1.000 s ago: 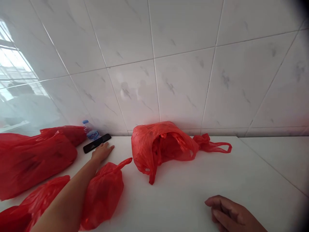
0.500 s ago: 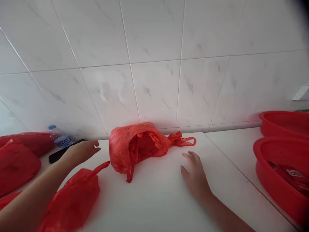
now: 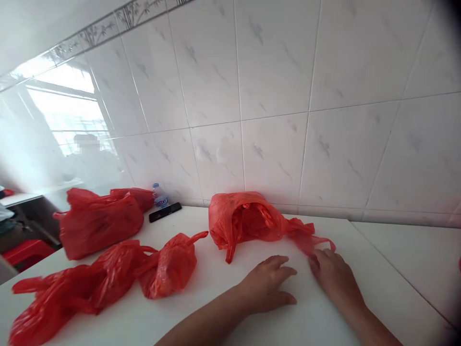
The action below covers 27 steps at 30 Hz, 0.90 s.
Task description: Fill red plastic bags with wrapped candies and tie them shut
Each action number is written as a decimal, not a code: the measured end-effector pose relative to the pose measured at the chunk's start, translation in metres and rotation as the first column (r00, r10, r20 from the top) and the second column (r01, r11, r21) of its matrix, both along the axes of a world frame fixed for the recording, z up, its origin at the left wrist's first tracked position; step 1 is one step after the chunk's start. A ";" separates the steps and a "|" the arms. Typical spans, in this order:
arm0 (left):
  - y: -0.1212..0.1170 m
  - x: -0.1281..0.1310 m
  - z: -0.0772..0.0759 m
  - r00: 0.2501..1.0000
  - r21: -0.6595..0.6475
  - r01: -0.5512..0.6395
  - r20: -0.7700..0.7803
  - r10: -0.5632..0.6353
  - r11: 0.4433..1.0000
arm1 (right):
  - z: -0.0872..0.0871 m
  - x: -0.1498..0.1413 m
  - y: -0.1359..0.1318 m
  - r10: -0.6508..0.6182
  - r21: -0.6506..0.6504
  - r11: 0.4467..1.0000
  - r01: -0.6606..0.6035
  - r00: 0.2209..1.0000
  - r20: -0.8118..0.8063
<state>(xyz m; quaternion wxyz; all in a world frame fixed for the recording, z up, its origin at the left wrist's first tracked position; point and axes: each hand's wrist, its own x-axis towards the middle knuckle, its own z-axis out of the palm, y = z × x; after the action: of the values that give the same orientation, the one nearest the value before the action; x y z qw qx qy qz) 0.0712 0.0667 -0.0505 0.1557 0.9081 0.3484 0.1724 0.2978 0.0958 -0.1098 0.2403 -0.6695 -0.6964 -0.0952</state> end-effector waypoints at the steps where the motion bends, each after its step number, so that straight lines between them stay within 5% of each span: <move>1: 0.004 0.004 -0.007 0.999 -0.002 -0.022 0.029 0.022 1.000 | -0.002 0.001 -0.011 0.044 0.004 0.999 -0.044 0.999 -0.003; 7: 0.016 0.018 -0.023 0.966 0.015 -0.126 0.230 0.120 0.992 | 0.006 -0.004 -0.084 0.355 -0.067 0.931 -0.358 0.933 -0.052; 11: 0.014 0.010 -0.020 0.927 -0.031 -0.126 0.353 0.128 0.992 | 0.021 -0.007 -0.100 0.460 -0.087 0.879 -0.469 0.882 -0.099; 15: 0.016 -0.001 -0.022 0.864 -0.221 -0.129 0.453 0.219 0.967 | 0.025 0.010 -0.092 0.319 0.020 0.947 -0.320 0.937 -0.138; 19: 0.021 -0.001 -0.027 0.697 -0.442 -0.185 0.570 0.434 0.878 | 0.024 0.038 -0.083 0.049 0.122 0.992 -0.036 0.993 -0.105; 23: 0.020 0.004 -0.027 0.556 -0.598 -0.077 0.639 0.532 0.798 | 0.028 0.045 -0.082 0.062 0.250 0.966 -0.065 0.998 0.019; 27: 0.011 0.008 -0.020 0.456 -0.659 0.067 0.688 0.565 0.749 | 0.038 0.031 -0.091 0.118 0.467 0.882 -0.063 0.989 -0.089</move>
<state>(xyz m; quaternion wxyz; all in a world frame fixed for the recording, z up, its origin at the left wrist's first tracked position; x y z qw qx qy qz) 0.0793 0.0778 -0.0710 0.5576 0.5293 0.3960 0.5021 0.3290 0.0051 -0.0714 0.4366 -0.5640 -0.6692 -0.2087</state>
